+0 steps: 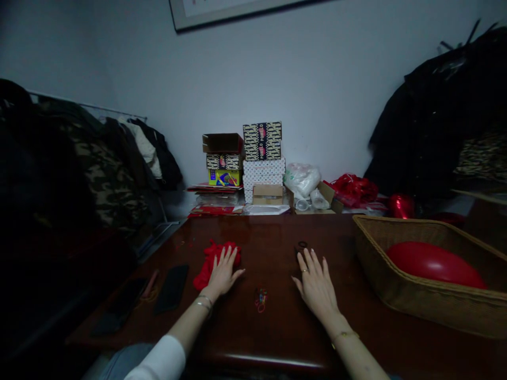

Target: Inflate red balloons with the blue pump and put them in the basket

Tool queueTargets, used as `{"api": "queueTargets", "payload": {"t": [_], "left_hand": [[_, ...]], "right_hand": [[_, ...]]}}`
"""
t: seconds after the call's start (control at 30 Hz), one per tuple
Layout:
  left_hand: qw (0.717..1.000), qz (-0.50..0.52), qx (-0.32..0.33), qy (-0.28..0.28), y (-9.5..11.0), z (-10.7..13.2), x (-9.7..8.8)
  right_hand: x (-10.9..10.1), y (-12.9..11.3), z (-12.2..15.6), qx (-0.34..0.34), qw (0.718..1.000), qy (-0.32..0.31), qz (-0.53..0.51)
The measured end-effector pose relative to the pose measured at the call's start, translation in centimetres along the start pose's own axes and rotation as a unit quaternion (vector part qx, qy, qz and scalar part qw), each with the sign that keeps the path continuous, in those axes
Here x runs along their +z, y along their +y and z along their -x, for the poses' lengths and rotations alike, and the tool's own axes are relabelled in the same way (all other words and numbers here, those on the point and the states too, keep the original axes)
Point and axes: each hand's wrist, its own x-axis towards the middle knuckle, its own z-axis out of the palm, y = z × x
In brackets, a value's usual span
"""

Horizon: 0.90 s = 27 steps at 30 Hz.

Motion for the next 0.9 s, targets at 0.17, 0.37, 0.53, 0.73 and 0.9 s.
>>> {"api": "queueTargets", "payload": {"t": [0.17,0.37,0.53,0.73,0.9], "left_hand": [[0.997,-0.038,-0.056,-0.03,-3.4,0.5,1.3],[0.996,-0.059,-0.053,-0.035,-4.8,-0.3,2.7],[0.995,-0.061,-0.067,-0.051,-4.6,-1.0,3.3],[0.995,-0.043,-0.083,-0.041,-4.5,-1.1,3.8],[0.996,-0.005,-0.083,-0.032,-5.0,-1.1,3.9]], "right_hand": [[2.0,-0.4,1.0,0.032,0.999,-0.039,0.009],[3.4,-0.4,2.1,0.069,0.993,-0.081,0.05],[4.5,-0.1,3.0,0.118,0.983,-0.116,0.078],[5.0,-0.1,3.5,0.153,0.973,-0.157,0.079],[4.2,0.1,3.2,0.169,0.962,-0.199,0.085]]}}
